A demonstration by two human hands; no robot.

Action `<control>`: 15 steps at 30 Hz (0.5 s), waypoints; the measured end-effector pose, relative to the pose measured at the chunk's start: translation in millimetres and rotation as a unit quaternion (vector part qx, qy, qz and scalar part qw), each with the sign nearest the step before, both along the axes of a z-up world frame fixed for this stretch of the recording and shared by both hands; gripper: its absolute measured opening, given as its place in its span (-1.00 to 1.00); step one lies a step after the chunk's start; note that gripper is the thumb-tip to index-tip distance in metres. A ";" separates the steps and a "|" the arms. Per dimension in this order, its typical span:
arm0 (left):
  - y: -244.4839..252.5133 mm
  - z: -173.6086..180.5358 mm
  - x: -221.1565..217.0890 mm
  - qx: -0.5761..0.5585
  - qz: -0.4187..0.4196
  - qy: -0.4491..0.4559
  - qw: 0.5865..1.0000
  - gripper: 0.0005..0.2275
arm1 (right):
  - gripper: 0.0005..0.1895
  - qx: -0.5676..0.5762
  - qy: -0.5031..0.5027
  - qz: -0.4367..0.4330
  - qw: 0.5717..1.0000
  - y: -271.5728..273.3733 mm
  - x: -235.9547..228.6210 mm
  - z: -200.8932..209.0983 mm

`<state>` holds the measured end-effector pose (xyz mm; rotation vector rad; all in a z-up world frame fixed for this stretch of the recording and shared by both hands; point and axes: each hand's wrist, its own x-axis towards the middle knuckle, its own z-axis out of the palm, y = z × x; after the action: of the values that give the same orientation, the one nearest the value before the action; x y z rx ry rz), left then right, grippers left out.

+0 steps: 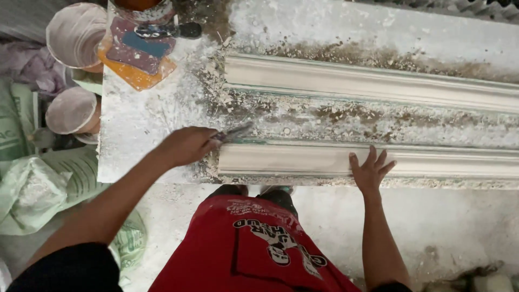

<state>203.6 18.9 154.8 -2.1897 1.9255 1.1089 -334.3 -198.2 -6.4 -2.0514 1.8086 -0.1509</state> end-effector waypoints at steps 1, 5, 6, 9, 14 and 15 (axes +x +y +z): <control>-3.6 -6.1 -7.3 0.001 -0.007 -0.001 1.000 -0.70 | 0.03 0.001 -0.001 -0.007 1.000 -4.1 -11.7 -20.0; -19.2 -20.7 -21.5 -0.090 -0.073 0.067 0.991 -0.59 | 0.21 0.016 0.062 0.064 0.996 -11.9 -12.9 -15.9; -21.5 -22.2 -21.6 -0.106 -0.090 0.078 0.987 -0.56 | 0.30 0.089 0.080 0.042 0.992 -9.6 -2.1 5.1; -24.6 -22.5 -5.6 -0.081 -0.105 0.053 0.990 -0.62 | 0.47 0.114 0.104 0.060 0.986 -8.7 1.8 10.6; -56.4 -27.3 -54.8 -0.016 -0.112 0.033 0.993 -0.64 | 0.53 0.169 0.072 -0.016 0.983 -5.4 27.8 41.8; -61.7 -34.4 -70.6 -0.041 -0.137 0.030 0.989 -0.62 | 0.54 0.170 0.061 -0.025 0.983 -4.4 28.7 44.3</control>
<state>133.0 -42.8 120.4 -1.8702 2.2495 1.0775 -305.6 -202.7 37.8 -1.8097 1.8115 0.2592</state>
